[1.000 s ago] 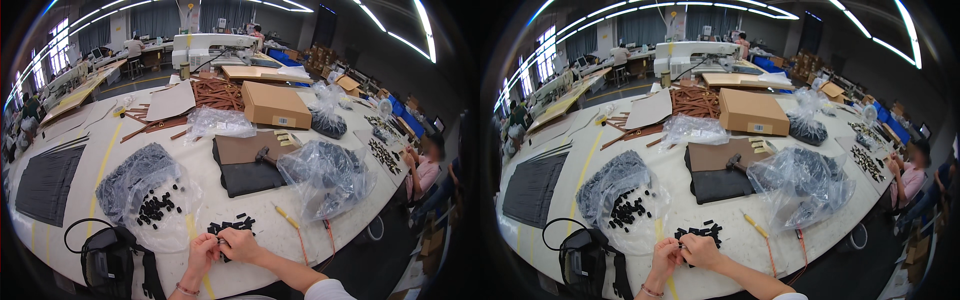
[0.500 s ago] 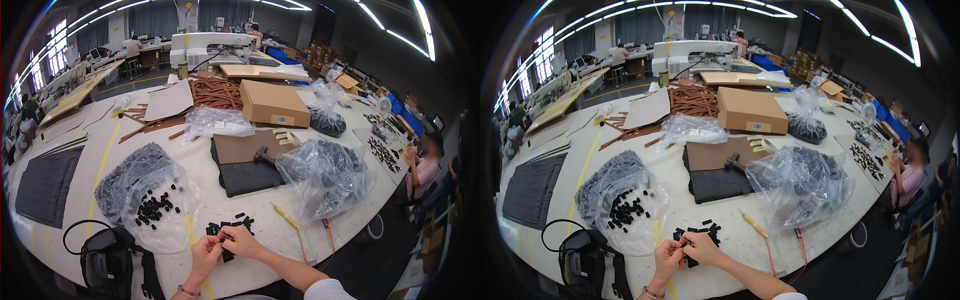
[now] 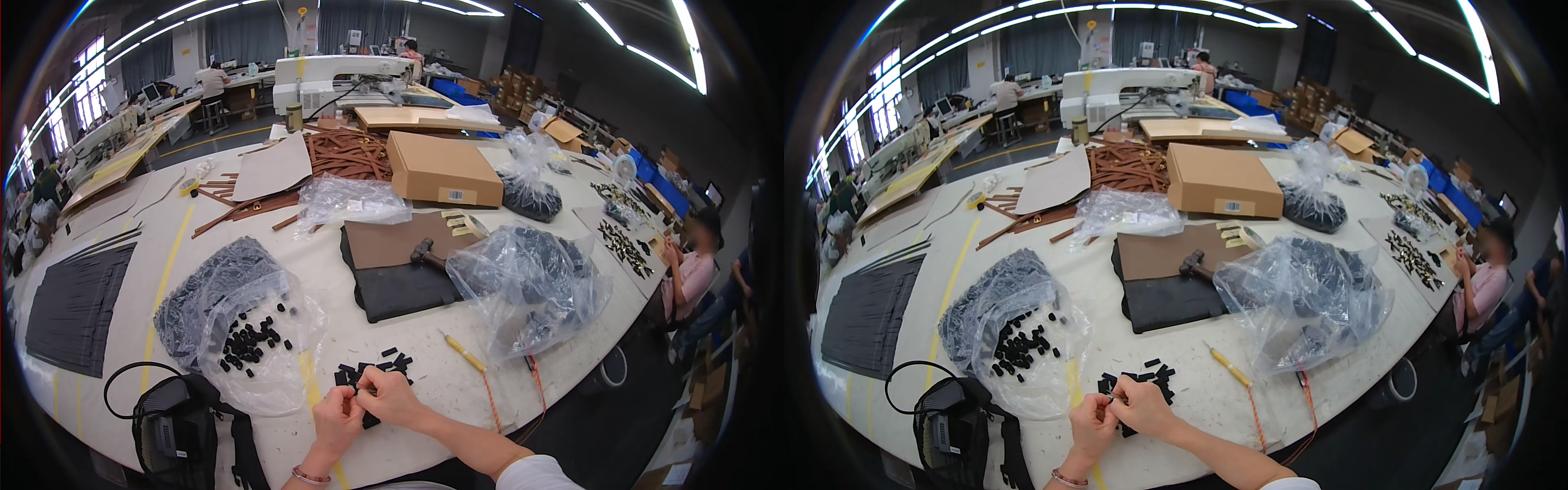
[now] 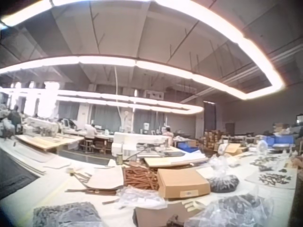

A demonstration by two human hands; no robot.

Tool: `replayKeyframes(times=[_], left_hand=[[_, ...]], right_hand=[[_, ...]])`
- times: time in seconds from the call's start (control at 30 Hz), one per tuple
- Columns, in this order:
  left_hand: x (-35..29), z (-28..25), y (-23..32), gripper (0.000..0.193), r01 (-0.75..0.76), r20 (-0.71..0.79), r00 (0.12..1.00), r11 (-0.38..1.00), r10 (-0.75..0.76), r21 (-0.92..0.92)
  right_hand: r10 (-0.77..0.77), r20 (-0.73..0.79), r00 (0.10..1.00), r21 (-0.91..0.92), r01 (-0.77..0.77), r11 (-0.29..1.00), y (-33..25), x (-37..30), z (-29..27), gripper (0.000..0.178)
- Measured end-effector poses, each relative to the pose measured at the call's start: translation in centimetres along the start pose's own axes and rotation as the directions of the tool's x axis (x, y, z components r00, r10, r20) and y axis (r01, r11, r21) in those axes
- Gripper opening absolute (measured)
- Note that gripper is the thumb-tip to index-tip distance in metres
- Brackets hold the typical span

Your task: The person assembles small black plastic buckles and black straps by hand.

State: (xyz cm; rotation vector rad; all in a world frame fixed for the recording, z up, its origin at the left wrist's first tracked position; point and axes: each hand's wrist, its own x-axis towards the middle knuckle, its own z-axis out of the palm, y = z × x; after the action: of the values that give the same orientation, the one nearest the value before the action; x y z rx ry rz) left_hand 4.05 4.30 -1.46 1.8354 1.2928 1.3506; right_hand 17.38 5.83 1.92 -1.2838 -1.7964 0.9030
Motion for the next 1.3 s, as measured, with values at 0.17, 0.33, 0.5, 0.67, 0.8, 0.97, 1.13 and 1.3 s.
replayKeyframes(times=[0.17, 0.33, 0.5, 0.67, 0.8, 0.97, 1.13, 1.3], left_hand=[[0.1, -0.5, -0.4, 0.006, 0.389, 0.137, 0.913, 0.718, -0.384, -0.577], [2.0, -1.4, 0.6, 0.007, 0.564, 0.395, 0.765, 0.234, -0.508, -0.792], [1.9, -1.8, 0.3, 0.015, 0.654, 0.494, 0.687, 0.156, -0.532, -0.740], [1.5, -1.9, -0.2, 0.016, 0.679, 0.544, 0.662, 0.105, -0.516, -0.726], [1.4, -1.7, -0.1, 0.015, 0.679, 0.547, 0.648, 0.077, -0.530, -0.730], [1.6, -1.9, 0.1, 0.013, 0.674, 0.516, 0.673, 0.151, -0.529, -0.723], [1.4, -1.3, -0.1, 0.014, 0.603, 0.353, 0.760, 0.388, -0.545, -0.697], [0.9, -0.3, 0.8, 0.012, 0.422, 0.067, 0.881, 0.710, -0.469, -0.564]], right_hand=[[0.109, 0.357, 0.928, 0.229, -0.201, 0.953, -1.8, 0.6, -1.6, 0.028], [0.305, 0.450, 0.839, 0.293, -0.462, 0.837, -0.2, 0.6, -2.5, 0.016], [0.264, 0.502, 0.824, 0.368, -0.480, 0.796, 0.2, 0.8, -2.3, 0.013], [0.209, 0.589, 0.781, 0.342, -0.475, 0.811, 0.2, 0.9, -2.7, 0.012], [0.200, 0.574, 0.794, 0.265, -0.411, 0.872, -0.2, 1.0, -2.6, 0.011], [0.175, 0.535, 0.827, 0.162, -0.304, 0.939, -0.8, 1.4, -2.6, 0.012], [0.005, 0.328, 0.945, -0.188, 0.060, 0.980, -0.6, 0.4, -1.2, 0.006], [-0.113, -0.011, 0.994, -0.404, 0.099, 0.909, -1.0, 0.0, 0.8, 0.006]])
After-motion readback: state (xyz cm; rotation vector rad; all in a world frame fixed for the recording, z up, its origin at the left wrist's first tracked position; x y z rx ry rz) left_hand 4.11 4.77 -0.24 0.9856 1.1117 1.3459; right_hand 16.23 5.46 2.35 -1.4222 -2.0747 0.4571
